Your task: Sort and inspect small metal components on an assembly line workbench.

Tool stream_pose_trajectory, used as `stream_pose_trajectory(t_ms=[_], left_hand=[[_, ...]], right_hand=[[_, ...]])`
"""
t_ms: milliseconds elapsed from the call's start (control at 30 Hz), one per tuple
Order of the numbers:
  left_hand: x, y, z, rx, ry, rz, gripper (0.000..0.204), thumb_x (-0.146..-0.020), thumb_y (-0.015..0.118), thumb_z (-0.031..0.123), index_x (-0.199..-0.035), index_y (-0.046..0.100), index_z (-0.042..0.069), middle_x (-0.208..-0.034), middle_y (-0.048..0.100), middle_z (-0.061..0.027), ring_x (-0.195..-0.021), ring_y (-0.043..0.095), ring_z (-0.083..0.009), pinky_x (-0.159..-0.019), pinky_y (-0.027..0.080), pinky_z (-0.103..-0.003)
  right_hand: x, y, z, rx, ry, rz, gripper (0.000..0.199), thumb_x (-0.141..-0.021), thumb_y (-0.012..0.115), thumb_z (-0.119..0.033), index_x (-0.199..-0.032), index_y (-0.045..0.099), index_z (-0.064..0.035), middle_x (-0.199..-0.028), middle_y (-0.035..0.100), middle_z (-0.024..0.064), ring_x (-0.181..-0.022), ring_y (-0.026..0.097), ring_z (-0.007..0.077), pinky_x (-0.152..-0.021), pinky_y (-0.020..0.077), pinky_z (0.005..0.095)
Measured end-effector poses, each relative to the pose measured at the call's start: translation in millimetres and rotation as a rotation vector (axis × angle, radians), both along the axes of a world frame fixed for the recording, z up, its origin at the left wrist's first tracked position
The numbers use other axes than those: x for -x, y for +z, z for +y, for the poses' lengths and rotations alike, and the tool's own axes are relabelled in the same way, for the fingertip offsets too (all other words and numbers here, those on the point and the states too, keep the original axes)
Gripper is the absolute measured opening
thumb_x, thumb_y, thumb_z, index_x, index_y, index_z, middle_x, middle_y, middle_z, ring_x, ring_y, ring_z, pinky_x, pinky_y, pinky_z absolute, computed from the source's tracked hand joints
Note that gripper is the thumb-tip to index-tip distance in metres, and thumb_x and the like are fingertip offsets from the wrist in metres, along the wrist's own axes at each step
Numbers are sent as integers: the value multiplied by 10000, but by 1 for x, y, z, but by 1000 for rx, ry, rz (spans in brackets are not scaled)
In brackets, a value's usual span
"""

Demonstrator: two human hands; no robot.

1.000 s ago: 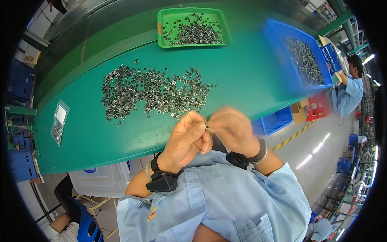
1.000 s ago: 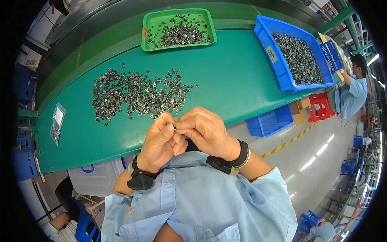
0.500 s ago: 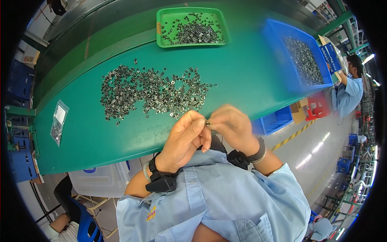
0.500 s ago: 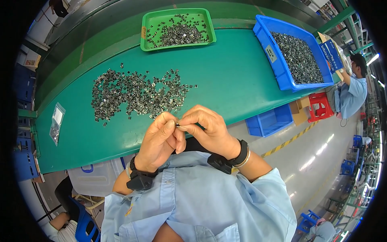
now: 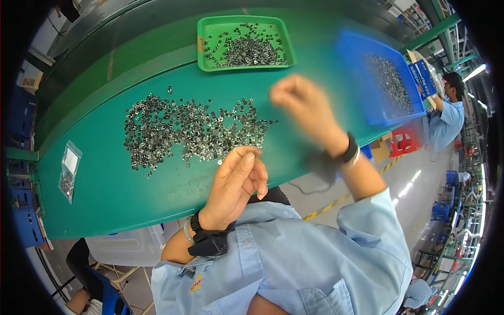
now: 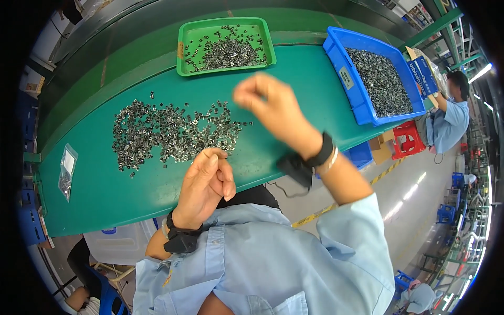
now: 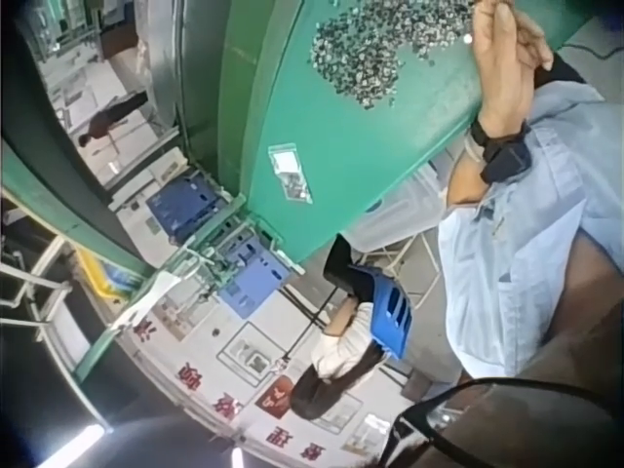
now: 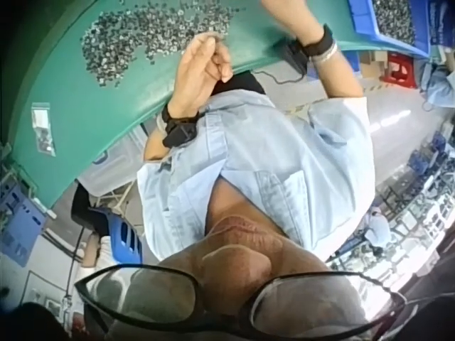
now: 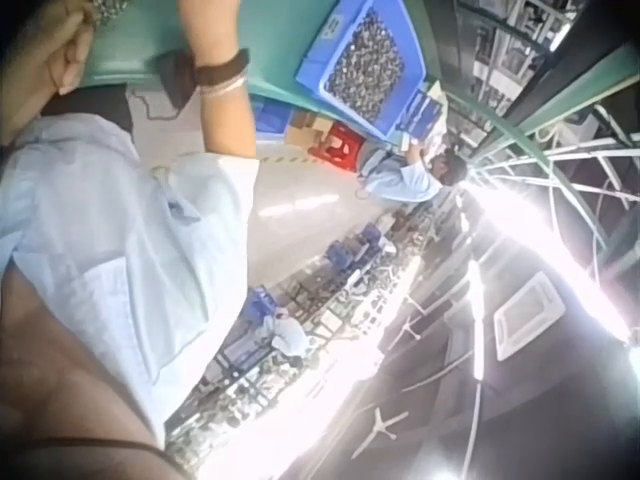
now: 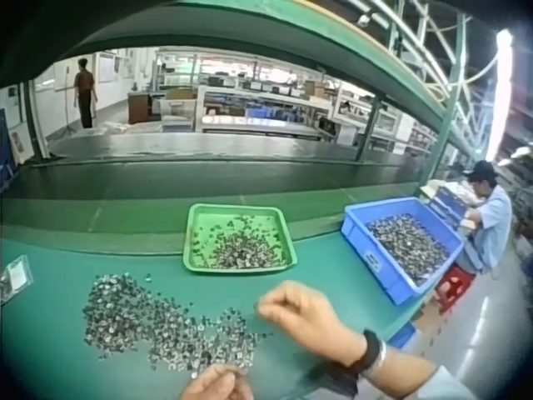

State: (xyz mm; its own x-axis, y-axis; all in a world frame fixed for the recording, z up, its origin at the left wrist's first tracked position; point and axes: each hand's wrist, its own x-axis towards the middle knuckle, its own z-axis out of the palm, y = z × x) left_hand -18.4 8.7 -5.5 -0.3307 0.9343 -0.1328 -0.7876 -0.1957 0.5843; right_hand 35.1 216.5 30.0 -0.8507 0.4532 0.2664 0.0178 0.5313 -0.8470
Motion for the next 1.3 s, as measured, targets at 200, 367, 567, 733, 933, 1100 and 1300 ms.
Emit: stream_pose_trajectory(t_ms=[200, 367, 567, 733, 933, 1100, 1300], left_hand=[[4, -5, -3, -62, -67, -25, 199, -988, 413, 192, -1123, 450, 50, -817, 561, -83, -610, 540, -146, -543, 452, -276], [4, -5, -5, -48, -88, -11, 190, -986, 401, 170, -1120, 451, 45, -800, 546, -88, -585, 528, -149, -523, 452, -292], [4, -5, -4, -52, -118, -4, 182, -982, 418, 162, -1116, 457, 46, -806, 554, -85, -603, 538, -148, -537, 455, -288], [2, -8, -3, -79, -99, -12, 176, -980, 433, 160, -1112, 466, 48, -824, 573, -73, -631, 554, -141, -552, 459, -272], [-5, 1, 1, 26, -7, 75, 195, -975, 442, 172, -1103, 461, 26, -829, 561, -89, -594, 541, -143, -526, 456, -282], [-11, 7, 6, 139, 9, 157, 193, -978, 444, 186, -1070, 469, 18, -843, 568, -87, -607, 552, -135, -526, 456, -269], [-13, 6, 0, 120, 0, 177, 177, -980, 439, 187, -1031, 478, 21, -842, 577, -87, -617, 560, -134, -530, 459, -268]], right_hand=[[56, 36, 51, -77, -61, 132, 120, -845, 619, -69, -936, 615, 10, -905, 643, 55, -837, 605, 113, -744, 496, 259], [9, 13, 44, -204, 86, -54, 164, -856, 628, -127, -977, 615, -17, -901, 630, 39, -854, 597, 151, -784, 477, 290], [-22, -3, 24, -509, 320, -231, 142, -769, 667, -69, -908, 640, -63, -899, 605, 59, -843, 582, 233, -758, 474, 330], [-27, -7, 21, -529, 328, -208, 131, -754, 670, -58, -880, 634, -69, -885, 605, 48, -818, 578, 233, -734, 472, 337], [-44, 1, -10, -367, 262, -93, 150, -728, 686, -32, -853, 607, -56, -836, 597, 52, -790, 580, 247, -696, 468, 346], [-54, 4, -47, -462, 172, 56, 183, -695, 704, -5, -835, 593, -46, -815, 592, 63, -751, 583, 253, -669, 468, 359], [-59, -1, -60, -453, 176, 120, 205, -682, 716, -6, -843, 596, -46, -823, 600, 67, -733, 587, 244, -632, 468, 346]])
